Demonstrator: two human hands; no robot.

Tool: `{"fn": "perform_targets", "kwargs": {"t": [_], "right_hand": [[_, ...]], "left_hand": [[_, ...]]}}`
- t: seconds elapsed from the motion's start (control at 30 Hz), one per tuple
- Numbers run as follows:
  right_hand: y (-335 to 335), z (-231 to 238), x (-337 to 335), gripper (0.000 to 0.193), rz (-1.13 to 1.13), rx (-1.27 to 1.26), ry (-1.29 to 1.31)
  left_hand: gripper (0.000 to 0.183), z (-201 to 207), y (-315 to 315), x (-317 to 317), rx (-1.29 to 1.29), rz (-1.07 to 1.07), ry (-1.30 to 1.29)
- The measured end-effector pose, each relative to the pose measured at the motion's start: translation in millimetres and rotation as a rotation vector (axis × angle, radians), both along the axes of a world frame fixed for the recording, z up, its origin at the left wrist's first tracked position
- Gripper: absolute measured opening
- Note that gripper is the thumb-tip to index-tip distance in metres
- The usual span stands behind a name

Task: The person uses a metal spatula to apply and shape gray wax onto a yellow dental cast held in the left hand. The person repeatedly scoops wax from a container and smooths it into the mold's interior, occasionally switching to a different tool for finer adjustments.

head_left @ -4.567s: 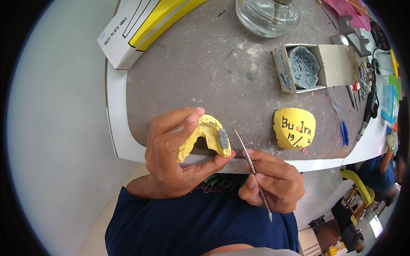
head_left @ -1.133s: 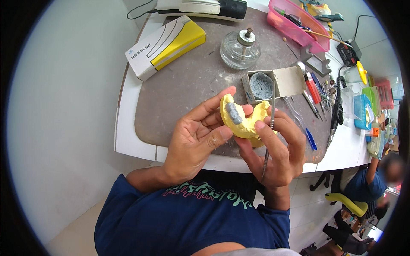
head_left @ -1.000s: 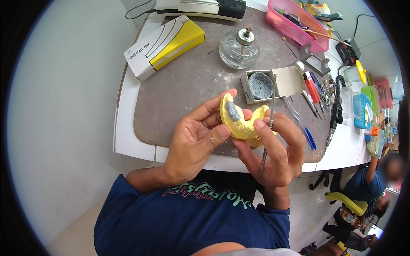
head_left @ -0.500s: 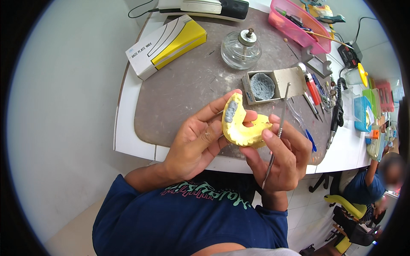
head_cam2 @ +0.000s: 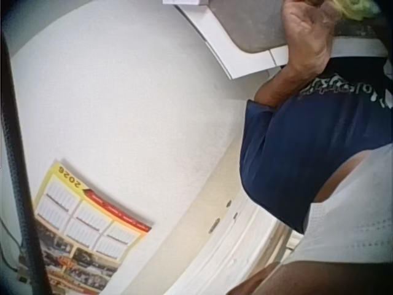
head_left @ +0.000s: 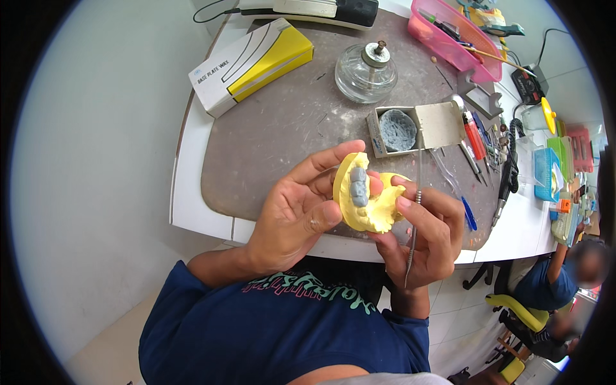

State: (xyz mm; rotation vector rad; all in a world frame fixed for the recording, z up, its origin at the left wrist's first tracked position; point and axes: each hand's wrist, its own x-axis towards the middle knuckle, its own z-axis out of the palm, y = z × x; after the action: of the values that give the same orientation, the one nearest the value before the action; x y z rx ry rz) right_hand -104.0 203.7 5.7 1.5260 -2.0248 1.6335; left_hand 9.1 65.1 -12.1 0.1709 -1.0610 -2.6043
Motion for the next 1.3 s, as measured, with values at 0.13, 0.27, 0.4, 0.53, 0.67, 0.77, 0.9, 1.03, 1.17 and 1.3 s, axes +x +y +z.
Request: {"fn": "perform_targets", "kwargs": {"t": [0.13, 0.27, 0.4, 0.53, 0.67, 0.77, 0.9, 1.03, 1.17, 1.3], "right_hand": [[-1, -2, -3, 0.042, -0.015, 0.019, 0.030], [2, -2, -5, 0.030, -0.070, -0.025, 0.055], [-1, -9, 3, 0.019, -0.107, -0.257, -0.221], [6, -12, -1, 0.020, -0.070, -0.212, -0.172], [15, -1, -13, 0.024, -0.125, -0.093, -0.078], [9, 19, -32, 0.024, -0.153, -0.092, -0.105], [-3, 43, -60, 0.019, -0.112, -0.070, -0.303], [-24, 56, -81, 0.016, -0.080, 0.045, -0.354], [-32, 56, -101, 0.014, -0.149, 0.081, -0.119], [-12, 58, -120, 0.020, -0.250, 0.273, 0.312]], "left_hand": [[0.073, 1, 1, 0, -0.016, 0.069, 0.003], [0.058, -6, 2, 3, -0.015, 0.196, 0.012], [0.055, -3, 2, 4, -0.022, 0.238, -0.018], [0.057, -4, 0, 6, -0.041, 0.268, -0.012], [0.054, -5, -2, 7, -0.089, 0.286, -0.007], [0.050, 0, -9, 6, -0.161, 0.279, -0.052], [0.048, 17, -28, 15, -0.262, 0.128, -0.192], [0.052, 42, -48, 13, -0.376, -0.032, -0.266], [0.059, 53, -61, -19, -0.390, -0.083, -0.269], [0.063, 40, -63, -39, -0.388, -0.170, -0.228]]}}
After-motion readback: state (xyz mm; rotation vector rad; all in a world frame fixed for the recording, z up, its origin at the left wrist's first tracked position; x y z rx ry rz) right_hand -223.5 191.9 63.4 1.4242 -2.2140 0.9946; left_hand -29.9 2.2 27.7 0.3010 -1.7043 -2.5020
